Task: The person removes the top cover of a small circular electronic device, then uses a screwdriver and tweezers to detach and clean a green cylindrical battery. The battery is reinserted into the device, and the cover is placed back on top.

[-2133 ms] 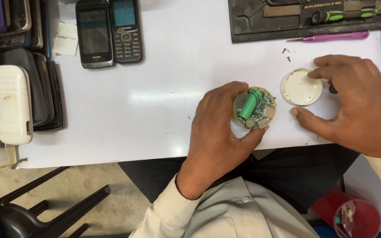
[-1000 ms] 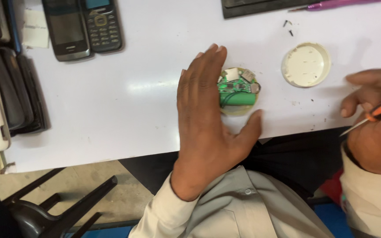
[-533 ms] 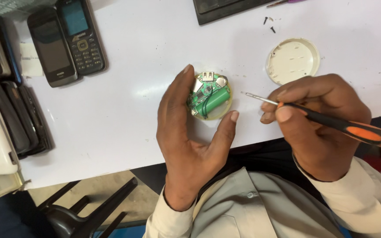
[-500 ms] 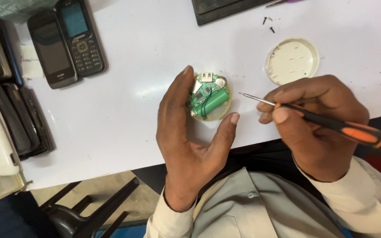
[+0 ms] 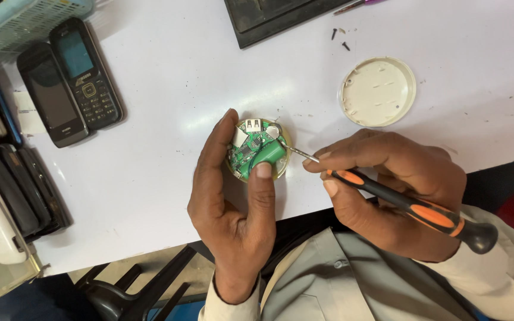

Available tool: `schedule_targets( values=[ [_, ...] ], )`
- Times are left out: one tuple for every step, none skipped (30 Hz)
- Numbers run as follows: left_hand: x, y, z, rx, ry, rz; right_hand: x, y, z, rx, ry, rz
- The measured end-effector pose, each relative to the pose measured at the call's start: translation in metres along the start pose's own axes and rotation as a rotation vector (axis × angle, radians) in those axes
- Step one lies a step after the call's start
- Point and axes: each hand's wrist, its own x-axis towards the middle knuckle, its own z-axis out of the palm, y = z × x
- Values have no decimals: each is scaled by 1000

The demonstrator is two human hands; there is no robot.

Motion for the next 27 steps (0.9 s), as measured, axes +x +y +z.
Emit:
schedule_targets(
  values=[
    [1, 0, 0, -6, -4, -4, 1, 0, 0, -4, -5, -7],
    [1, 0, 0, -13, -7, -6, 1, 0, -1, -10, -10, -14],
    [2, 0, 0, -21, -10, -6, 1, 0, -2, -23, -11, -19],
    [2, 0, 0, -27, -13, -7, 2, -1, -2, -35, -13, -22],
    [3, 1, 0, -34, -17, -9, 2, -1, -3, -47, -14, -26],
    [3, 1, -1, -41, -21, -11, 2, -1, -3, -38, -16, -28],
    [4, 1, -1, -50, -25, -14, 2, -1, -3, -31, -18, -31],
    [4, 2, -1, -44, -29, -16, 2, -1, -4, -24, -19, -35],
    [5, 2, -1, -38, -33, -18, 2, -1, -4, -20, -29, -44],
    [6, 3, -2, -19, -37, -20, 3, -1, -5, -17, -38, -54],
    [6, 4, -2, 1, -41, -21, 4, -1, -6, -13, -47, -63],
    [6, 5, -2, 15, -42, -23, 4, -1, -6, -26, -45, -78],
    [7, 6, -2, 29, -44, -25, 6, 0, -6, -38, -43, -92],
    [7, 6, -1, 42, -45, -26, 7, 0, -7, -51, -42, -107],
    [8, 7, -1, 32, -48, -28, 8, 0, -7, -47, -46, -112],
    [9, 7, -1, 23, -51, -30, 9, 0, -8, -42, -51, -118],
    [9, 7, -1, 13, -53, -32, 10, -1, -9, -37, -55, -123],
    [9, 8, -1, 16, -53, -30, 11, -1, -9, -48, -51, -133],
    [10, 8, -1, 19, -52, -28, 11, -1, -10, -60, -46, -143],
    [10, 9, 0, 22, -51, -27, 12, -1, -10, -72, -42, -153],
    [10, 9, 0, 35, -51, -25, 12, -2, -12, -62, -60, -137],
    [10, 10, 0, 48, -51, -23, 12, -3, -13, -51, -77, -122],
    [10, 10, 1, 60, -52, -18, 13, -2, -14, -42, -93, -109],
    [11, 10, 2, 32, -46, -28, 13, -2, -14, -21, -91, -102],
    [11, 10, 3, 4, -41, -39, 12, -1, -14, -1, -89, -94],
    [11, 10, 4, -22, -37, -51, 12, 0, -14, 22, -87, -86],
    [11, 10, 4, -30, -39, -53, 11, 0, -14, 15, -73, -67]
  ],
)
